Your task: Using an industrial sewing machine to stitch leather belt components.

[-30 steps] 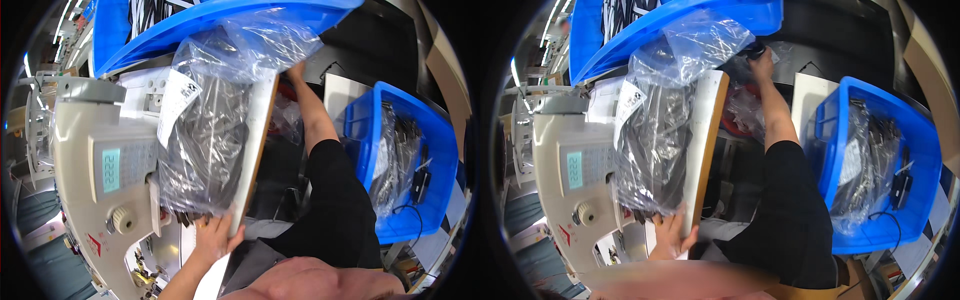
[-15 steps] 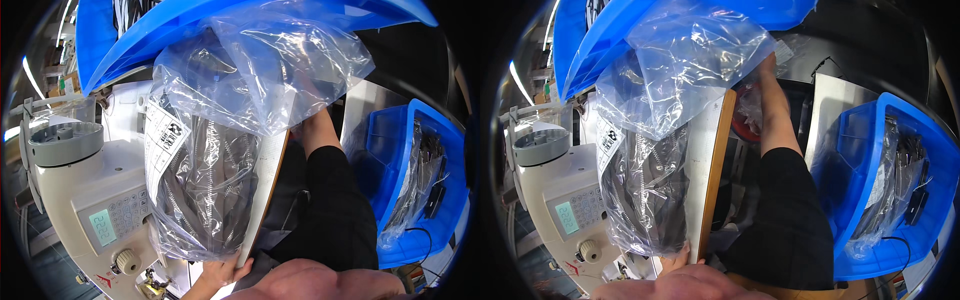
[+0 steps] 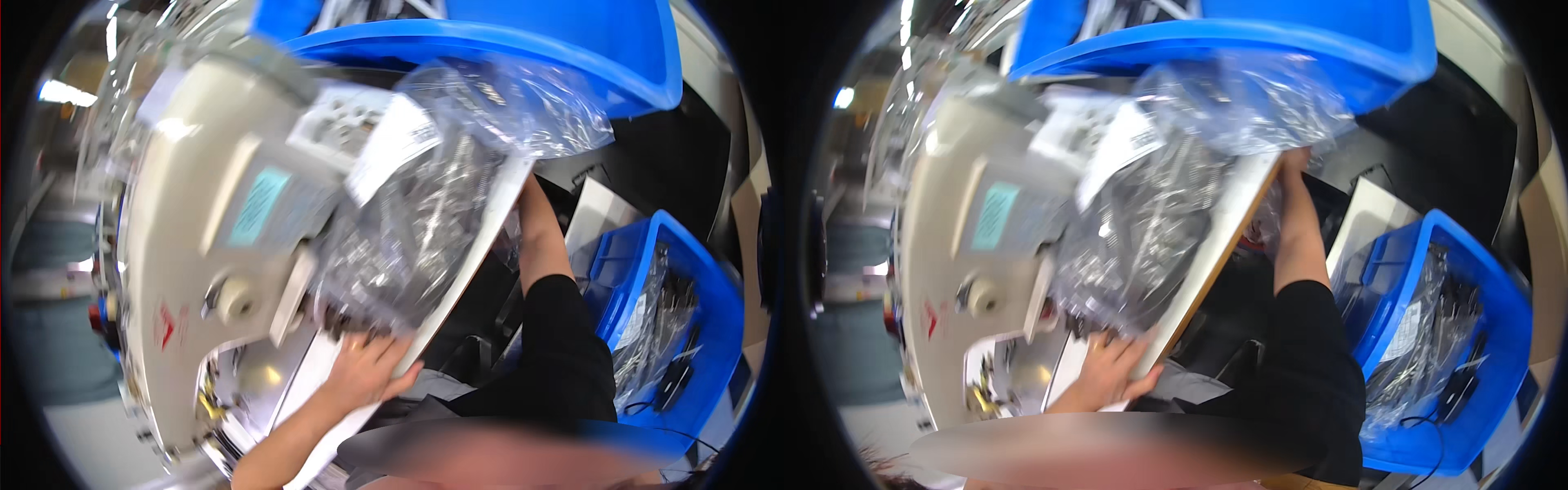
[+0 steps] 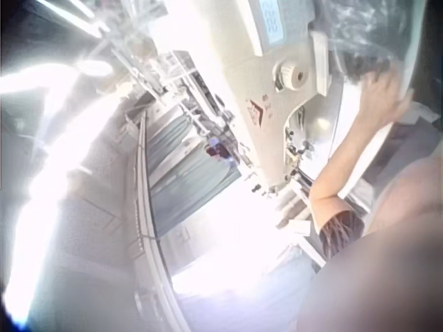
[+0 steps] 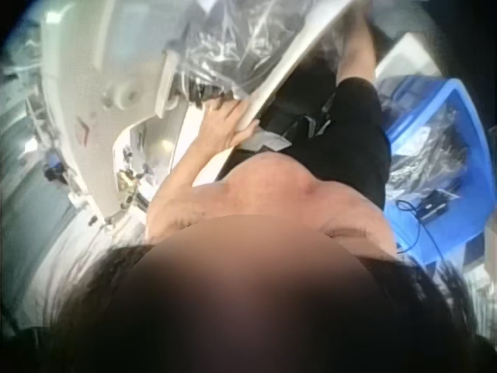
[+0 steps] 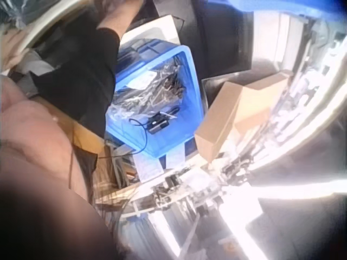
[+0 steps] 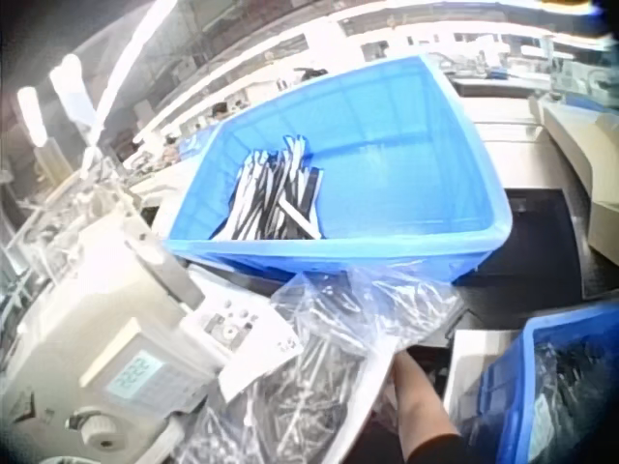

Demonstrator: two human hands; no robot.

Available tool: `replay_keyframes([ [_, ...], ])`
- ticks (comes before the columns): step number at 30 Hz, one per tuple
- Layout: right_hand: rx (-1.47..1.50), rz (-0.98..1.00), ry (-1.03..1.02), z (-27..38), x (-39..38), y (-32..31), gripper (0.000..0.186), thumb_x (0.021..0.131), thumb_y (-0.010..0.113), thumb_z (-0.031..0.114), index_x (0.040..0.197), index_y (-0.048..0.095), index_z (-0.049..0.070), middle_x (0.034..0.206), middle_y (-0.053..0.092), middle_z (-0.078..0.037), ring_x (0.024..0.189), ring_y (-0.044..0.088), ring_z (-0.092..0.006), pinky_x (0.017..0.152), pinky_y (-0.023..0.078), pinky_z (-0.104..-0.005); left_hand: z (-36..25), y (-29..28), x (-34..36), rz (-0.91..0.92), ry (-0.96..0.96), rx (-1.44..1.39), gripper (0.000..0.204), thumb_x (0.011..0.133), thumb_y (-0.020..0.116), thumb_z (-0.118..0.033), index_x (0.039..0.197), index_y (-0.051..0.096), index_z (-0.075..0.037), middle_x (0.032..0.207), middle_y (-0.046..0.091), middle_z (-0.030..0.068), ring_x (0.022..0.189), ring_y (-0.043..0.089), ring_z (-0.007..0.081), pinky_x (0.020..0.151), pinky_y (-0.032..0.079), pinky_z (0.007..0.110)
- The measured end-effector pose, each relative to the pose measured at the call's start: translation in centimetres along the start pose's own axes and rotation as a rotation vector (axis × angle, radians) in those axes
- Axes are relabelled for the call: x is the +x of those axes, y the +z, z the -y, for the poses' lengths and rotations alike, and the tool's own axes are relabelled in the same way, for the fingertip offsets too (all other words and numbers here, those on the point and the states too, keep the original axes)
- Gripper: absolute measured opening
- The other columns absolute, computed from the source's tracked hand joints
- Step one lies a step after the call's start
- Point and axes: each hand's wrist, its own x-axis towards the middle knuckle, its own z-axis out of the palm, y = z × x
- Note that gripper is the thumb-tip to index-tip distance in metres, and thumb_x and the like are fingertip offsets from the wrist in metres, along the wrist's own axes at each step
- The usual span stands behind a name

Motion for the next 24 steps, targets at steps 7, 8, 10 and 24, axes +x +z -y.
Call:
replay_keyframes([
  [7,-0.409,0.382,-0.594,1.7,-8.5,0.4,0.061,0.073,0.075,0.036,0.121,0.055,0.004,0.12,0.06,-0.021,0.106,0.061,-0.0399,0.091,0.048,-0.0478,0.9,2.4,-0.8,-0.275,0.09,-0.141,0.054,0.084,0.066,-0.039,0.128,0.055,-0.008,0.12,0.059,0.0101,0.111,0.052,0.0296,0.093,0.041,0.044],
  [8,-0.467,0.417,-0.687,2.0,-9.0,0.0,0.061,0.073,0.075,0.036,0.121,0.056,0.004,0.12,0.06,-0.021,0.106,0.061,-0.04,0.091,0.048,-0.0478,0.9,2.3,-1.3,-0.278,0.092,-0.136,0.056,0.085,0.064,-0.042,0.13,0.053,-0.009,0.122,0.057,0.0101,0.114,0.05,0.0291,0.097,0.038,0.048],
  [10,-0.588,0.447,-0.834,1.4,-11.2,-0.4,0.06,0.073,0.075,0.036,0.12,0.056,0.003,0.119,0.061,-0.021,0.106,0.061,-0.0401,0.091,0.048,-0.0478,0.4,2.6,-2.2,-0.396,0.089,0.064,0.056,0.085,0.063,-0.045,0.126,0.055,-0.009,0.123,0.056,0.0093,0.118,0.049,0.0298,0.102,0.032,0.054],
  [24,-0.262,1.395,-1.01,19.8,-48.2,-10.6,0.035,0.086,0.066,0.012,0.118,0.061,0.001,0.095,0.069,-0.015,0.085,0.069,-0.0229,0.073,0.053,-0.0312,-7.7,-4.1,-39.8,-0.597,-0.706,0.107,0.022,0.081,0.073,-0.023,0.099,0.068,-0.012,0.084,0.061,0.0029,0.091,0.06,0.0204,0.101,0.04,0.048],
])
